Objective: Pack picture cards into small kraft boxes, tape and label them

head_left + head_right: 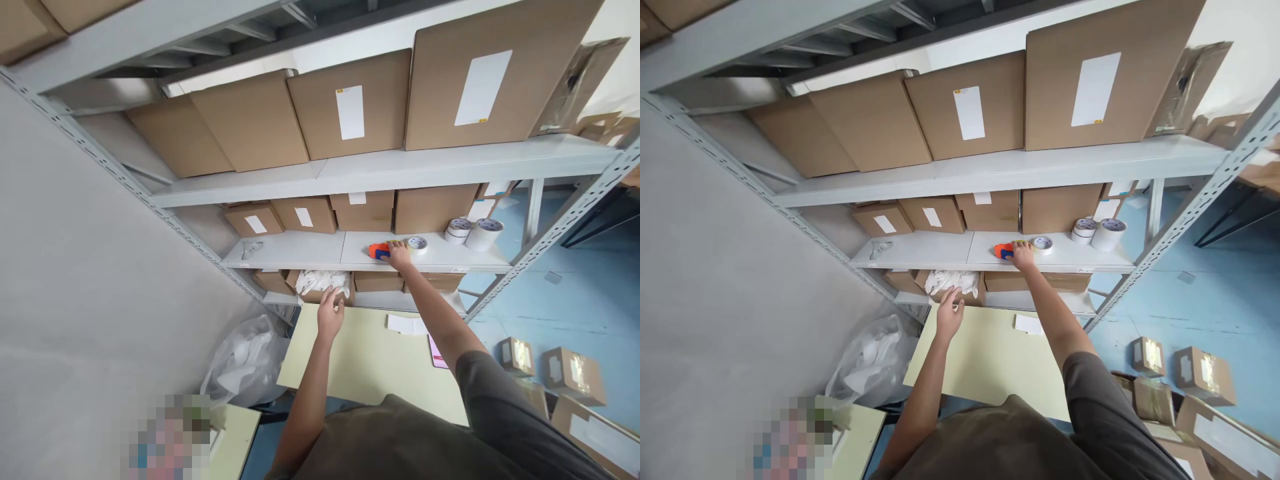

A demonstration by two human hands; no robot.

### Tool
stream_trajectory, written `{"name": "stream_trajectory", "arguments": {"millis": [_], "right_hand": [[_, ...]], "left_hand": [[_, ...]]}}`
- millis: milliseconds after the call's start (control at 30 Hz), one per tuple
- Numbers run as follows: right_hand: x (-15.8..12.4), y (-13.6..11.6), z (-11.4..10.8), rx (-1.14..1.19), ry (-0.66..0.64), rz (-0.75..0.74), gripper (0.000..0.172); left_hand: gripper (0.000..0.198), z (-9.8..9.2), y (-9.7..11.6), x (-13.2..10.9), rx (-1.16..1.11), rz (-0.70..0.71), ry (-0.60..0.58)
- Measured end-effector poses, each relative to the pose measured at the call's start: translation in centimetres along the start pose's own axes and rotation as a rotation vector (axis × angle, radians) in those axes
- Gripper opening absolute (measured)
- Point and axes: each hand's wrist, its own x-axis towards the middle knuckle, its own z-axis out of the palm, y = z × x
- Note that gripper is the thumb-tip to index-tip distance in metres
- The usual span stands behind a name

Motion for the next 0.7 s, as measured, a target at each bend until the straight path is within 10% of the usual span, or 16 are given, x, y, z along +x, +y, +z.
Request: {"name": "stream_trajectory", "arguments": {"millis": [200, 500, 700], "right_hand": [[-6.3, -3.2, -1.0, 0.284, 0.132, -0.109, 0.05], [-25.6, -6.7, 7.8, 0.663, -0.005, 0.058, 0.05], [-26.7, -7.4, 10.1, 0.682, -0.147, 0.02, 0.057]], "left_hand": [[0.04, -0.8, -0.5, -0.8, 0.127, 0.065, 0.037], [0.043, -2.1, -3.8, -5.8, 0.273, 0.042, -0.114], [0.045, -4.0, -6.4, -9.7, 0.333, -0.07, -0.13]]}}
